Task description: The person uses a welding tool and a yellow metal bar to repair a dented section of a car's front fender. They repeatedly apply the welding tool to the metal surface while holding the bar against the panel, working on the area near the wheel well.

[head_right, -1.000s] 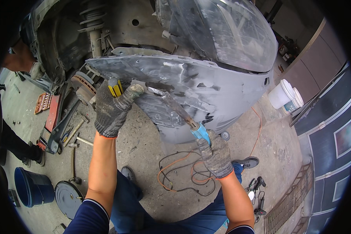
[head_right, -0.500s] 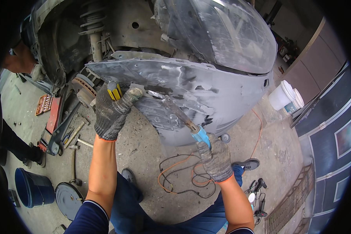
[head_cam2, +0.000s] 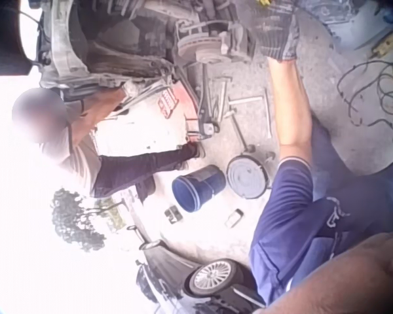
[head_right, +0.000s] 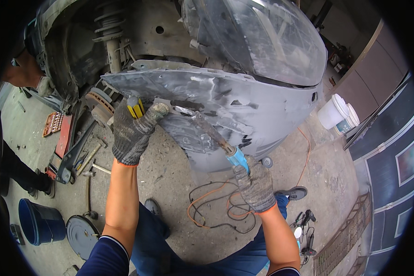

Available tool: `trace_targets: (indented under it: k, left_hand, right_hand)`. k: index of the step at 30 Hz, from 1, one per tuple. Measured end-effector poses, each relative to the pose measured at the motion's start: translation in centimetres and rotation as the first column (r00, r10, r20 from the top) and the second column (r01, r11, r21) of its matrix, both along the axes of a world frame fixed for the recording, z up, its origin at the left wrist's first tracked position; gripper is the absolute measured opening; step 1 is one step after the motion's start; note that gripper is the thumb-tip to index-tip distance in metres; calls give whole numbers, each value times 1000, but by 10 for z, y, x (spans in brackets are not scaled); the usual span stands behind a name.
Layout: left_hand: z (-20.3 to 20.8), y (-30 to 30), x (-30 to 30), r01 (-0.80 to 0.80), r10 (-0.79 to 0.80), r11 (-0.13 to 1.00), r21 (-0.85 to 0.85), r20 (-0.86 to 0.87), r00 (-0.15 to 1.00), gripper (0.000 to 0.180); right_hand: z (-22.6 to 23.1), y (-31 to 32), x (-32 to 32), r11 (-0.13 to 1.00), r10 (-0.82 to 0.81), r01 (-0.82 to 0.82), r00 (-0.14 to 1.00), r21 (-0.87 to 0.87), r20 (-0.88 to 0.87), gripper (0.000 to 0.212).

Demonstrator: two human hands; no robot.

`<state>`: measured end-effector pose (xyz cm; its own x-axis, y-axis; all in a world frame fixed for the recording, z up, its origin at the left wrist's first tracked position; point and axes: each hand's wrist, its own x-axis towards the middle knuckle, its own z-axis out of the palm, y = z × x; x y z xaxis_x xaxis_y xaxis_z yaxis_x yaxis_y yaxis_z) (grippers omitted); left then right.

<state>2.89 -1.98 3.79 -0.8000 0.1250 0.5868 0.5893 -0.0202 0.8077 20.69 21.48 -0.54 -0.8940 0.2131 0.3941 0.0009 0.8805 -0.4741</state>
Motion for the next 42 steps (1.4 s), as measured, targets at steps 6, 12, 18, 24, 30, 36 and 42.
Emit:
trace_targets:
  k: [6, 12, 18, 24, 30, 36, 42]
  left_hand:
    - [2, 1, 1, 5, -5, 1000, 8, -15, 1000, 28]
    - [-2, 2, -3, 59, -61, 997, 49, 38, 997, 24]
    - [3, 1, 1, -11, 11, 1000, -3, -11, 1000, 24]
    - [-2, 4, -1, 21, -23, 998, 59, 28, 999, 25]
    - [0, 2, 1, -62, 62, 998, -9, -9, 998, 26]
    - [0, 2, -1, -25, 26, 1000, -15, 22, 999, 27]
    - [3, 1, 3, 40, -41, 997, 61, 9, 999, 26]
  right_hand:
    - [-1, -1, 2, 999, -10, 11, 1000, -49, 26, 28]
    - [-3, 0, 2, 998, -9, 12, 999, -59, 46, 27]
    - [-1, -2, 2, 994, 0, 4, 999, -108, 37, 26]
    - [0, -4, 2, 995, -17, 22, 999, -101, 48, 25]
    - [-1, -5, 1, 999, -13, 12, 999, -33, -33, 25]
    - [-8, -1, 0, 999, -30, 32, 998, 34, -63, 27]
    - [-4, -3, 1, 998, -13, 14, 1000, -62, 17, 26]
